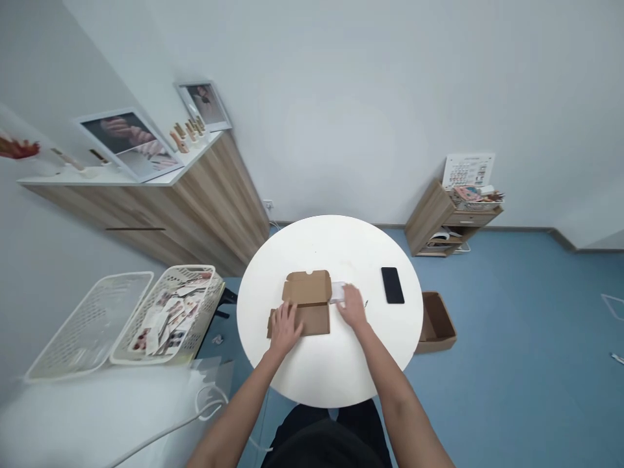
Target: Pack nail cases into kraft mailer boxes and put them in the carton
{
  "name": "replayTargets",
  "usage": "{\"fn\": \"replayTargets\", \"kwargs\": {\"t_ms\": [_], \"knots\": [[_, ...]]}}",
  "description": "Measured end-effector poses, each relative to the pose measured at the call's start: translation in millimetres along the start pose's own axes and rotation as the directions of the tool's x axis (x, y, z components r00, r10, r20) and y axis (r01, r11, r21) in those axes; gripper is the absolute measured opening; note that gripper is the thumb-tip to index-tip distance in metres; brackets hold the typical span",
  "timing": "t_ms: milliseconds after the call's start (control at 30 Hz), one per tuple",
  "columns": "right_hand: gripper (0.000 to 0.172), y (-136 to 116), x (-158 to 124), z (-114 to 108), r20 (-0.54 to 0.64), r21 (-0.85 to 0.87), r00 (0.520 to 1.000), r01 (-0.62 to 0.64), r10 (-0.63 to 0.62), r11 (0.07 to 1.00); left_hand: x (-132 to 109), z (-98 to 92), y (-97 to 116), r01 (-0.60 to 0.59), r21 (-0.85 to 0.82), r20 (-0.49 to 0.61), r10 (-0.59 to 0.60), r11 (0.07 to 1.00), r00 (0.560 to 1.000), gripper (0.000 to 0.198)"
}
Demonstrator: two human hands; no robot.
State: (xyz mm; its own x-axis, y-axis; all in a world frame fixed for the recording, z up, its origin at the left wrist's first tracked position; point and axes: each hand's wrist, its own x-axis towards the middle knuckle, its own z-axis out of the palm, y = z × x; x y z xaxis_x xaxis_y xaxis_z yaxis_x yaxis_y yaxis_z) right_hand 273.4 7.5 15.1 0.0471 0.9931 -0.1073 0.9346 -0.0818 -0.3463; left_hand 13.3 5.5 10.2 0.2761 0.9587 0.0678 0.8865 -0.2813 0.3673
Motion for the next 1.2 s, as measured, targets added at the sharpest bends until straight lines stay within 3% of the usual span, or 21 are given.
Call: {"fn": "replayTargets", "kwargs": {"t_ms": [100, 167, 267, 500, 633, 733, 967, 1200], "knots": [[0.065, 78, -6, -15, -0.089, -0.077, 0.951, -0.303, 0.296, 0.95, -8, 22.3, 17, -0.082, 0.049, 0.109, 0.077, 0.995, 0.991, 0.084], [0.07, 119, -7, -19, -0.05, -0.128, 0.937, -0.35, 0.347, 0.928, -10, 36.0, 24, -0.038, 0.074, 0.157, 0.026, 0.997, 0.987, 0.096], [0.073, 151, -3, -20, 0.055, -0.183, 0.92, -0.372, 0.387, 0.91, -9, 48.1, 29, 0.002, 0.116, 0.162, -0.021, 0.993, 0.987, 0.102], [0.072, 168, 6, -26, 0.044, -0.139, 0.943, -0.32, 0.329, 0.937, -6, 55.0, 44, 0.1, 0.198, 0.093, -0.12, 0.975, 0.988, 0.097], [0.075, 181, 6, -30, -0.069, -0.035, 0.888, -0.458, 0.455, 0.888, -4, 58.4, 51, 0.138, 0.219, 0.066, -0.155, 0.966, 0.986, 0.096], [0.079, 189, 5, -31, -0.085, 0.015, 0.856, -0.51, 0.51, 0.86, -3, 58.5, 53, 0.143, 0.223, 0.064, -0.161, 0.964, 0.985, 0.096], [0.073, 199, -11, -25, -0.1, 0.022, 0.913, -0.395, 0.395, 0.919, -1, 58.6, 56, 0.16, 0.22, 0.062, -0.177, 0.962, 0.982, 0.095], [0.085, 190, 5, -22, -0.049, 0.075, 0.823, -0.562, 0.566, 0.824, -1, 59.8, 56, 0.159, 0.264, 0.08, -0.186, 0.951, 0.979, 0.095]]}}
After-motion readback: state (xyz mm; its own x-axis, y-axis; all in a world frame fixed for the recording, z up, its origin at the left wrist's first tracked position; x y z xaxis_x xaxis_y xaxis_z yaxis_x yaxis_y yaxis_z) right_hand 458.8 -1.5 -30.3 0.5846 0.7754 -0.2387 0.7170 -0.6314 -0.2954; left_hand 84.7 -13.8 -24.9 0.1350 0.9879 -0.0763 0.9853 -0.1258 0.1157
